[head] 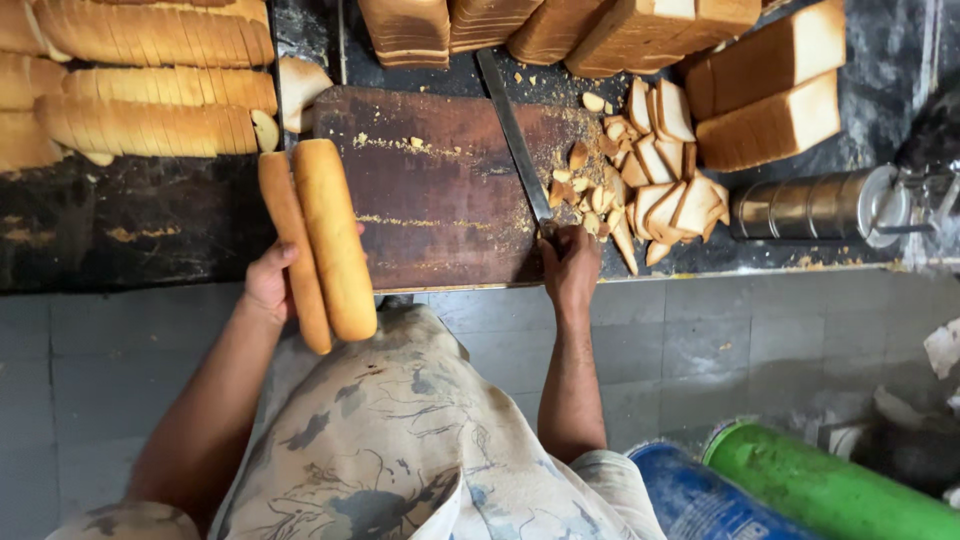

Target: The person slices a long loaf of bread into pieces using a large knife on a wooden board, then arranges the sliced pieces back into the loaf shape and places them onto a metal tray.

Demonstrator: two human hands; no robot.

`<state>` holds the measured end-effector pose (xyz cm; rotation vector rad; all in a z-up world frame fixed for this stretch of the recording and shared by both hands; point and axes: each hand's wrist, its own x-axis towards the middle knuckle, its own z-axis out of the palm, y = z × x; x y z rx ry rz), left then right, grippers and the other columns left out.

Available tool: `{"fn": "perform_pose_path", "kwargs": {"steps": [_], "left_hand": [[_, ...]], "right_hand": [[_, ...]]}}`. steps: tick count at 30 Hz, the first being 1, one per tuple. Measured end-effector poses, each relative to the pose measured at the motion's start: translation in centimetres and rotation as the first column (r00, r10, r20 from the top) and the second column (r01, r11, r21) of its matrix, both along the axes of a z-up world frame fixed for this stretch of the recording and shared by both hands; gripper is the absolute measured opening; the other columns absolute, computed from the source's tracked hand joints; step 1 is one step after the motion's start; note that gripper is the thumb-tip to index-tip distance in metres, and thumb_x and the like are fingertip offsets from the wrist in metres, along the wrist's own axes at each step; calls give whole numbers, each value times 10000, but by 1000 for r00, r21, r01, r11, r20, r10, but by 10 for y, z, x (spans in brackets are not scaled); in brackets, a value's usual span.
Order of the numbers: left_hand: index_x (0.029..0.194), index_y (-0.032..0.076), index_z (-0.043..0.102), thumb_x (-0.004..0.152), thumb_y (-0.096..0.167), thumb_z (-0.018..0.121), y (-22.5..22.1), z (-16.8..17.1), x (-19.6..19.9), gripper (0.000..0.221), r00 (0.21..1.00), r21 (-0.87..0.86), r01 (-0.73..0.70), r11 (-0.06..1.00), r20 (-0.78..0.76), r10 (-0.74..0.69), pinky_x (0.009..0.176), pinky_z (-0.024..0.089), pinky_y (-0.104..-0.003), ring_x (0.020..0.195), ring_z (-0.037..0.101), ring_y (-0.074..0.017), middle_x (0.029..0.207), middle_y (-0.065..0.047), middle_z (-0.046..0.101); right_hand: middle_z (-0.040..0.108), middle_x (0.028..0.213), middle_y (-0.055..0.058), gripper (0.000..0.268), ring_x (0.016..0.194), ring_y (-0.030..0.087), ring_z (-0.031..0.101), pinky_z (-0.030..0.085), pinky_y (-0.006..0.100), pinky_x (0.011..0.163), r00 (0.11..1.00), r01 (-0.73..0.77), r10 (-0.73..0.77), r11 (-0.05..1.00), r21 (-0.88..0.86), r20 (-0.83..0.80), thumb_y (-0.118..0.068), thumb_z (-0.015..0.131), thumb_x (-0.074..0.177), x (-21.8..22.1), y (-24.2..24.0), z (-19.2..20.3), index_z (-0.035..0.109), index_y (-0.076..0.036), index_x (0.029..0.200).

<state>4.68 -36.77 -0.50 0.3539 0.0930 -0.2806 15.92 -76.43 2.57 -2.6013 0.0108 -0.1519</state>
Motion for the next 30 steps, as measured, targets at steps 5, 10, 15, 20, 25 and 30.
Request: {"fn": "perform_pose_path", "kwargs": {"steps": [5,10,15,20,25,30], "left_hand": [[1578,-28,341,844,284,770,0,10,-22,905,993,200,-113,973,-8,117,1093,480,-519,1301,575,-394,1475,-294,524],[1578,-46,353,865,291,779,20,7,-39,896,986,164,-164,973,48,158,1114,490,-530,1321,586,-397,1481,-280,527],[1586,-41,368,874,309,782,44,1,-61,895,976,101,-217,971,52,212,1080,508,-562,1270,611,-424,1495,-266,532],[1600,-16,359,870,311,782,74,-5,-68,905,988,72,-149,986,39,147,1066,506,-582,1265,605,-437,1496,-265,525],[1599,-11,352,857,301,794,76,6,-70,918,995,98,-95,991,34,92,1086,498,-577,1277,601,-435,1501,-278,517],[1577,-25,362,828,256,819,56,24,-67,922,996,126,-43,991,86,32,1063,504,-577,1276,604,-437,1490,-289,527]], "right_hand": [[707,790,101,245,671,212,677,526,369,614,943,-40,81,991,131,-324,-47,749,807,1,-4,5,692,-48,1046],[626,670,79,112,571,155,612,483,368,521,942,7,120,925,379,-312,-31,625,960,-77,16,-18,609,-7,1069],[635,854,151,502,715,348,644,535,447,658,889,-443,456,881,167,-44,-123,692,976,-158,64,-19,566,-120,1462],[665,952,159,548,731,392,666,531,480,634,858,-442,436,896,42,-270,-203,631,946,-187,99,-9,528,-256,1482],[639,935,199,508,708,411,641,506,492,615,975,-202,194,977,-63,-108,-171,593,1021,-157,66,-24,525,-241,1520],[653,939,216,460,802,421,643,511,491,717,997,-83,83,996,-18,5,-124,568,1031,-128,30,-38,553,-206,1484]]}}
